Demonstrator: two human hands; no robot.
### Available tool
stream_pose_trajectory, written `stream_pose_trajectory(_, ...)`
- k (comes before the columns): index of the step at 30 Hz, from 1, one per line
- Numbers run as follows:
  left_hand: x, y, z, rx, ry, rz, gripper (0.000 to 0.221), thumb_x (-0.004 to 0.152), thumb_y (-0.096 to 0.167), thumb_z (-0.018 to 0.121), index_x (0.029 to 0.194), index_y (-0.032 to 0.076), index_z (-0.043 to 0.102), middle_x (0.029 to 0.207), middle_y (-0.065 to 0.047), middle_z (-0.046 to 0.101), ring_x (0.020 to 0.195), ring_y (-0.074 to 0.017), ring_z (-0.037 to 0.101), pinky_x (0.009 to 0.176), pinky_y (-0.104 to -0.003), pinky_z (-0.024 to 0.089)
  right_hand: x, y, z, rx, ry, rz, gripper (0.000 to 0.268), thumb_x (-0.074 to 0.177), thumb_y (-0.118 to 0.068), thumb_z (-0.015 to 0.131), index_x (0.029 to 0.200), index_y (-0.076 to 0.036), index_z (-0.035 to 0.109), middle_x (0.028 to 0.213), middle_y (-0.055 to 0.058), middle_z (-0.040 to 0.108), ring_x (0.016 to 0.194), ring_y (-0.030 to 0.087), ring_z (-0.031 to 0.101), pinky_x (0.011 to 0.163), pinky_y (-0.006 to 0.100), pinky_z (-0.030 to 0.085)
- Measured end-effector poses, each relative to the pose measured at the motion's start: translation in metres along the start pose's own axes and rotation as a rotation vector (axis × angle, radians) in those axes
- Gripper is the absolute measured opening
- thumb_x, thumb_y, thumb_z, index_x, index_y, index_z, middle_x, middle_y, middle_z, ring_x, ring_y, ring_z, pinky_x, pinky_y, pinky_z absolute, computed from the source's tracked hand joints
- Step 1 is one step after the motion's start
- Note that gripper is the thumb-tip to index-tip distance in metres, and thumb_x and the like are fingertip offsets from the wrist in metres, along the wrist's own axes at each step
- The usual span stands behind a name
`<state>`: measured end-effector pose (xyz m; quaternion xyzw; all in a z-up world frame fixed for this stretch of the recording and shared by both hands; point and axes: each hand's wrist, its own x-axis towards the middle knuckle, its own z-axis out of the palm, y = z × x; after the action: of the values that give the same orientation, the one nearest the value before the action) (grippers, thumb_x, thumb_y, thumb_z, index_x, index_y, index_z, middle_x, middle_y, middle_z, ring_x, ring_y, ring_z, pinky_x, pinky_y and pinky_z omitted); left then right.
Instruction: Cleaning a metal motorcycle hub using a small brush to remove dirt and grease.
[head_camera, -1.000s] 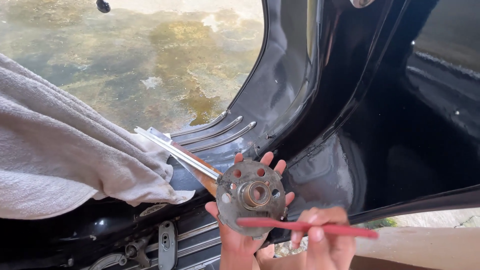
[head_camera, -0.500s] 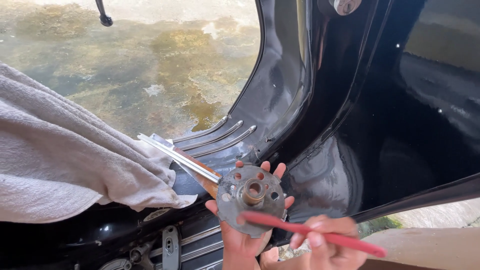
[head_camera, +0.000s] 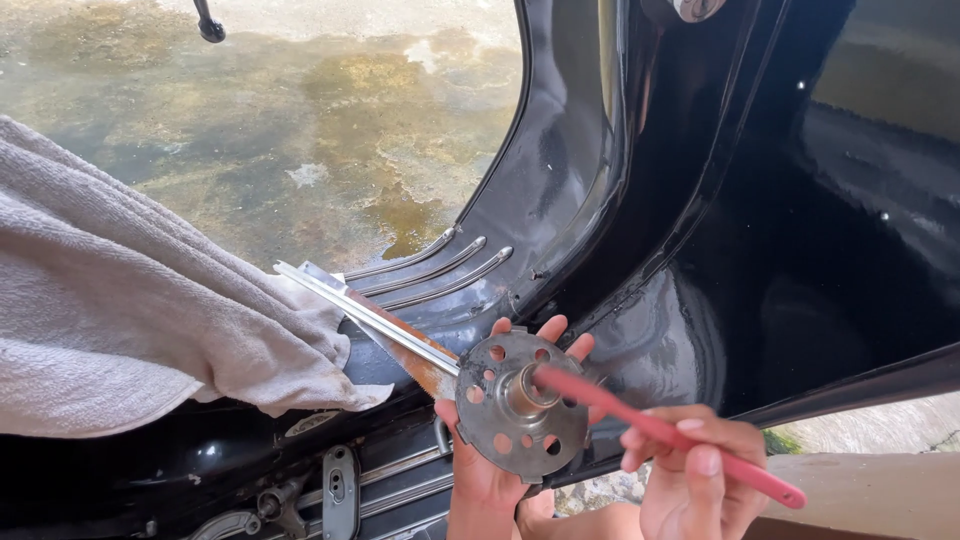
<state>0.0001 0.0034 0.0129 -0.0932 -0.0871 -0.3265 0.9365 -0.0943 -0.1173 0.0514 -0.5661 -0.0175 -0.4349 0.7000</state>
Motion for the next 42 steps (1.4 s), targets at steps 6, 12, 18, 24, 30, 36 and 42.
stream_pose_trajectory(6, -0.002, 0.002, -0.006, 0.115, -0.155, -0.006, 0.097, 0.071, 0.059, 0.091, 0.152, 0.034, 0.044, 0.168, -0.02, 0.03, 0.156, -0.0488, 0.024, 0.123, -0.065, 0.034, -0.002, 0.004, -0.005, 0.206, 0.018, 0.079, 0.013, 0.109, -0.02, 0.056, 0.112, -0.008, 0.06, 0.095, 0.019, 0.07, 0.073, 0.019, 0.062, 0.054, 0.024, 0.05)
stream_pose_trajectory(12, -0.005, 0.004, -0.014, -0.06, -0.091, -0.048, 0.105, 0.062, 0.051, 0.091, 0.154, 0.035, 0.041, 0.171, -0.021, 0.027, 0.16, -0.0496, 0.017, 0.113, -0.079, 0.035, 0.002, 0.002, -0.007, 0.204, 0.03, 0.121, 0.012, 0.107, -0.018, 0.059, 0.113, -0.007, 0.061, 0.089, 0.01, 0.065, 0.073, 0.013, 0.062, 0.054, 0.022, 0.05)
stream_pose_trajectory(18, -0.002, 0.002, -0.01, -0.034, -0.082, -0.009, 0.112, 0.062, 0.05, 0.087, 0.158, 0.032, 0.032, 0.171, -0.021, 0.024, 0.159, -0.0494, 0.018, 0.11, -0.078, 0.039, 0.006, 0.002, -0.017, 0.495, -0.139, 0.294, 0.012, 0.1, -0.008, 0.055, 0.104, 0.002, 0.061, 0.075, 0.015, 0.06, 0.061, 0.019, 0.055, 0.048, 0.024, 0.043)
stream_pose_trajectory(24, 0.002, 0.0, 0.0, -0.189, -0.122, -0.056, 0.133, 0.058, 0.035, 0.091, 0.168, 0.019, 0.017, 0.169, -0.017, 0.024, 0.159, -0.0408, 0.017, 0.116, -0.071, 0.038, -0.007, 0.005, -0.005, 0.264, -0.122, 0.29, 0.012, 0.1, -0.006, 0.058, 0.105, 0.005, 0.06, 0.087, 0.017, 0.064, 0.064, 0.02, 0.063, 0.054, 0.029, 0.052)
stream_pose_trajectory(30, 0.002, 0.002, 0.01, -0.22, -0.054, -0.052, 0.132, 0.054, 0.042, 0.093, 0.164, 0.015, 0.024, 0.169, -0.026, 0.02, 0.161, -0.0439, 0.006, 0.123, -0.057, 0.033, 0.007, -0.006, -0.006, -0.003, -0.007, 0.16, 0.024, 0.107, -0.03, 0.057, 0.103, -0.006, 0.059, 0.074, 0.009, 0.064, 0.059, 0.014, 0.062, 0.057, 0.024, 0.053)
stream_pose_trajectory(36, 0.003, -0.003, 0.008, 0.099, -0.169, -0.008, 0.106, 0.075, 0.054, 0.092, 0.156, 0.015, 0.036, 0.173, -0.022, 0.013, 0.162, -0.0443, 0.005, 0.128, -0.053, 0.03, -0.011, -0.002, 0.023, 0.217, -0.014, 0.088, 0.018, 0.102, -0.016, 0.058, 0.101, 0.002, 0.059, 0.074, 0.014, 0.06, 0.055, 0.019, 0.06, 0.056, 0.025, 0.051)
stream_pose_trajectory(42, 0.006, -0.013, 0.001, 0.139, -0.146, -0.013, 0.103, 0.073, 0.048, 0.098, 0.153, 0.018, 0.04, 0.171, -0.023, 0.019, 0.161, -0.0444, 0.01, 0.127, -0.054, 0.033, 0.011, -0.006, -0.012, 0.062, 0.06, 0.177, 0.019, 0.104, -0.022, 0.057, 0.099, -0.004, 0.061, 0.076, 0.009, 0.062, 0.059, 0.015, 0.057, 0.053, 0.025, 0.047)
